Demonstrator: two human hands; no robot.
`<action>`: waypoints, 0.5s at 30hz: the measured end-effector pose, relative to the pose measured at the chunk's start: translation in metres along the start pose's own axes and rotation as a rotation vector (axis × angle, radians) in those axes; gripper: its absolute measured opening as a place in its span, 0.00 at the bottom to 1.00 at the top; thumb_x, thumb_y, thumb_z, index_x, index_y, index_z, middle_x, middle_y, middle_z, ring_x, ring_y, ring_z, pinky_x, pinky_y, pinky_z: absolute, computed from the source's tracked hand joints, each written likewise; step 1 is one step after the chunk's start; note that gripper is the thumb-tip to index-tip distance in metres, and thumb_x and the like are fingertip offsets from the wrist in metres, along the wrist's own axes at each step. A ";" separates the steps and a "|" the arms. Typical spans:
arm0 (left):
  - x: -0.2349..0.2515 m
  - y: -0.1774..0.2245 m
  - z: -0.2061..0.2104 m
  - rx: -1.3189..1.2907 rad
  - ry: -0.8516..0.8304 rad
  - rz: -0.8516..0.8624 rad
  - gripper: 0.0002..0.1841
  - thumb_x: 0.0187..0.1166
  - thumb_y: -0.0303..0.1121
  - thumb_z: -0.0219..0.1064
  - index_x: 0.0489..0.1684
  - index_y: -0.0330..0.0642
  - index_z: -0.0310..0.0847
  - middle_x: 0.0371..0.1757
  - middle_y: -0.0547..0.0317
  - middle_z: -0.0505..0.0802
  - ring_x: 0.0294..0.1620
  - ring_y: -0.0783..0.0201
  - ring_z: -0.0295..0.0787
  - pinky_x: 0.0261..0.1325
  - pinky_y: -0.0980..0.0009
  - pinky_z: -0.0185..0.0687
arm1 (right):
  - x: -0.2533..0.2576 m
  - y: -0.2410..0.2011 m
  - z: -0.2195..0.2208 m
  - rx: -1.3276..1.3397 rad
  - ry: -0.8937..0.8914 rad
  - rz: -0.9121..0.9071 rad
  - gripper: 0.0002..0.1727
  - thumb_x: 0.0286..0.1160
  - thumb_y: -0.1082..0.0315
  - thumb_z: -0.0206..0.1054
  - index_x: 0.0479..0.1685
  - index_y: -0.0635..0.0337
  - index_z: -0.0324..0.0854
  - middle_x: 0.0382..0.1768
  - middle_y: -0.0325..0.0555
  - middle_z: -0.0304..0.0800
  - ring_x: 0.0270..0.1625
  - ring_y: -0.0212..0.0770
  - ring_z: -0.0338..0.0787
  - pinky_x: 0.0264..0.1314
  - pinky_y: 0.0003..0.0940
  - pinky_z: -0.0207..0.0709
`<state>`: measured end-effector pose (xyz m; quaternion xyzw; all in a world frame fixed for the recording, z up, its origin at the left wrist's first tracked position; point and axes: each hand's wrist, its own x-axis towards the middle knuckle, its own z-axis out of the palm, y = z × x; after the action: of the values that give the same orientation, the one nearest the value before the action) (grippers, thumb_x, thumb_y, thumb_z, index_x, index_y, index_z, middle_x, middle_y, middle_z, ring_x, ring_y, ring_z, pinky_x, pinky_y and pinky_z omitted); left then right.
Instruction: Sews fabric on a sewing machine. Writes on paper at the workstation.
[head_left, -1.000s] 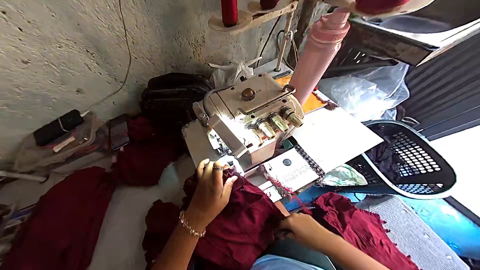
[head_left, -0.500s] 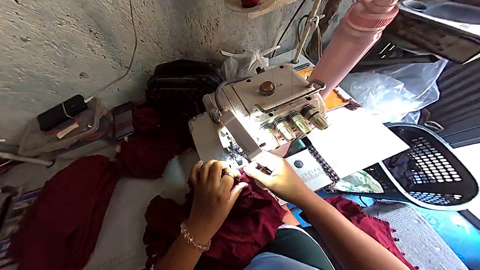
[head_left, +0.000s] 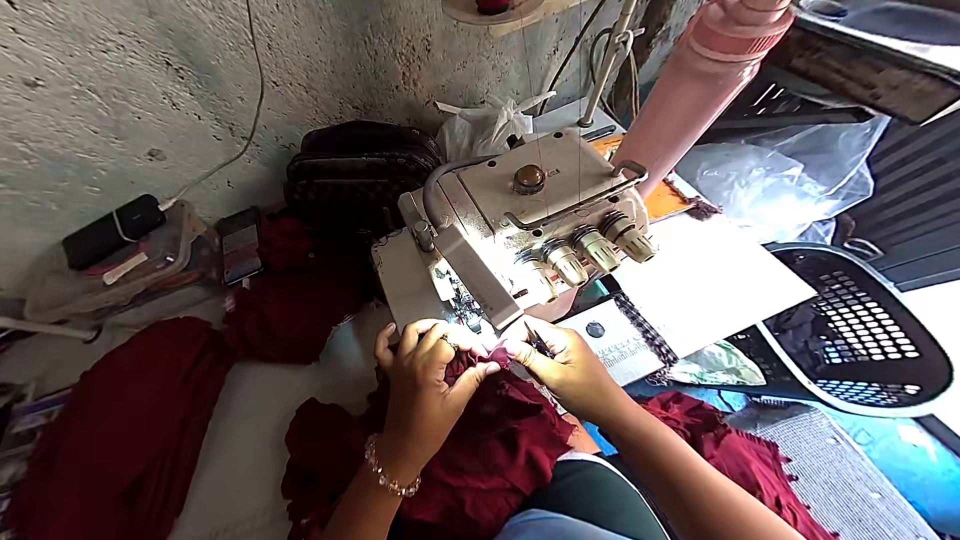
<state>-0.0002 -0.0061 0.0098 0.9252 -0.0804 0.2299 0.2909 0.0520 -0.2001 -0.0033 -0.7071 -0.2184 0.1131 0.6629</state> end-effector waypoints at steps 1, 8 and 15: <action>0.000 0.000 0.001 0.002 -0.002 0.001 0.15 0.74 0.56 0.68 0.31 0.57 0.89 0.44 0.72 0.95 0.63 0.67 0.85 0.78 0.43 0.48 | -0.001 0.001 0.001 0.030 0.004 0.009 0.10 0.84 0.65 0.61 0.35 0.56 0.85 0.30 0.25 0.79 0.26 0.12 0.72 0.30 0.09 0.66; 0.001 0.001 -0.004 -0.021 -0.072 0.064 0.12 0.77 0.47 0.66 0.37 0.49 0.82 0.35 0.63 0.90 0.46 0.66 0.82 0.65 0.53 0.54 | -0.007 0.006 0.006 -0.004 0.096 -0.240 0.10 0.76 0.62 0.73 0.37 0.62 0.88 0.35 0.30 0.91 0.34 0.11 0.80 0.38 0.08 0.73; 0.004 -0.004 -0.015 -0.059 -0.155 -0.007 0.32 0.71 0.68 0.65 0.28 0.43 0.88 0.23 0.64 0.87 0.28 0.69 0.79 0.55 0.56 0.63 | -0.006 0.001 0.010 -0.092 0.193 -0.216 0.10 0.75 0.62 0.71 0.33 0.60 0.88 0.30 0.27 0.88 0.31 0.08 0.78 0.36 0.05 0.71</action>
<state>-0.0018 0.0055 0.0209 0.9315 -0.1062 0.1541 0.3118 0.0429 -0.1940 -0.0060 -0.7167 -0.2334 -0.0374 0.6561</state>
